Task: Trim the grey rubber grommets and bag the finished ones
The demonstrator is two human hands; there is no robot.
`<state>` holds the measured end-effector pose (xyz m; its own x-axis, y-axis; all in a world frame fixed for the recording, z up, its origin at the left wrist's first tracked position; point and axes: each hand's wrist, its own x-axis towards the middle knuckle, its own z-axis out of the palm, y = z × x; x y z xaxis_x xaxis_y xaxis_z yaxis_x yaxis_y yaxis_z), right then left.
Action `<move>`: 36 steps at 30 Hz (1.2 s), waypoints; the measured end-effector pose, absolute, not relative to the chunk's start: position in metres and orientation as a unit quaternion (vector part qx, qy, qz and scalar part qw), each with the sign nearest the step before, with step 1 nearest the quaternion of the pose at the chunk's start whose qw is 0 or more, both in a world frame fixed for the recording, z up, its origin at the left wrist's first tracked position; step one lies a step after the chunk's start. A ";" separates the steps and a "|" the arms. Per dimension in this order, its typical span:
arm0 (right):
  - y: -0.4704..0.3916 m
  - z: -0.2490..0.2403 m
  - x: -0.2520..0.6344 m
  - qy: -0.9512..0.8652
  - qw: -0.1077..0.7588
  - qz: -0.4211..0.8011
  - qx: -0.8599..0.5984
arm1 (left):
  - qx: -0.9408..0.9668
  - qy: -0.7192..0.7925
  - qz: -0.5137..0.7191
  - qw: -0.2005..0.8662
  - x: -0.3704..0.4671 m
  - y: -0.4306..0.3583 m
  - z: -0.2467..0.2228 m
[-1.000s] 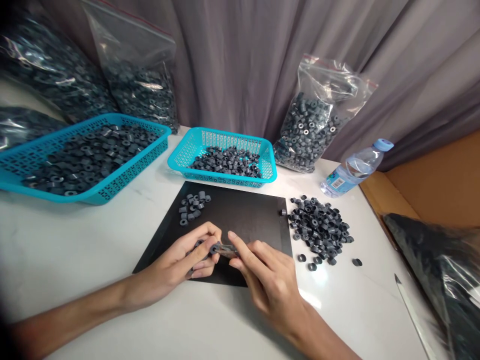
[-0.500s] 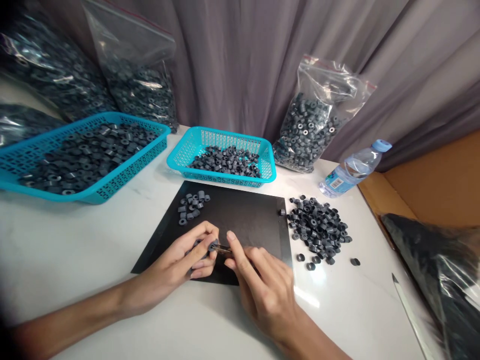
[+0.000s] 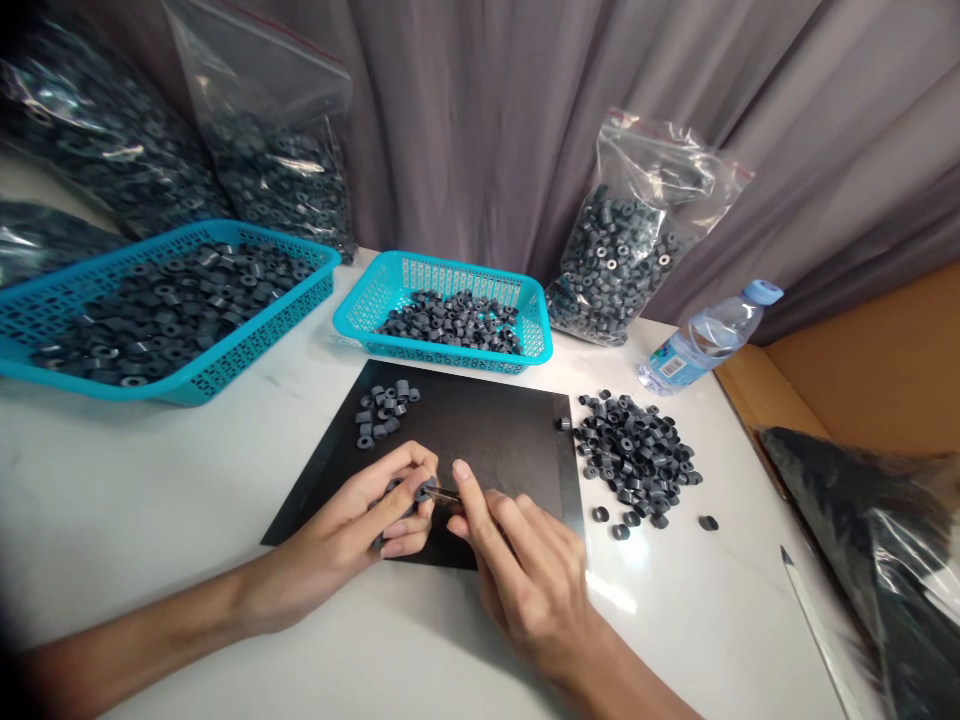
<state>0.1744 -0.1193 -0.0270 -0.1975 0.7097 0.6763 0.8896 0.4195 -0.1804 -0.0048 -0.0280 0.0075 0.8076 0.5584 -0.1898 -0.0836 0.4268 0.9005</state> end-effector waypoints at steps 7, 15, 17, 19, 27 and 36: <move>-0.119 -0.028 0.175 -0.769 0.346 -0.142 -0.519 | 0.492 0.247 0.198 0.811 -0.006 -0.028 0.008; -0.118 -0.027 0.177 -0.768 0.328 -0.191 -0.515 | 0.476 0.255 0.206 0.816 -0.004 -0.030 0.009; -0.118 -0.027 0.177 -0.768 0.322 -0.206 -0.514 | 0.472 0.257 0.208 0.817 -0.004 -0.030 0.009; -0.118 -0.027 0.177 -0.767 0.319 -0.221 -0.511 | 0.469 0.258 0.210 0.818 -0.003 -0.031 0.008; -0.119 -0.026 0.177 -0.770 0.310 -0.231 -0.508 | 0.462 0.248 0.212 0.824 -0.002 -0.031 0.007; -0.118 -0.021 0.178 -0.762 0.343 -0.220 -0.503 | 0.462 0.260 0.207 0.823 -0.002 -0.031 0.006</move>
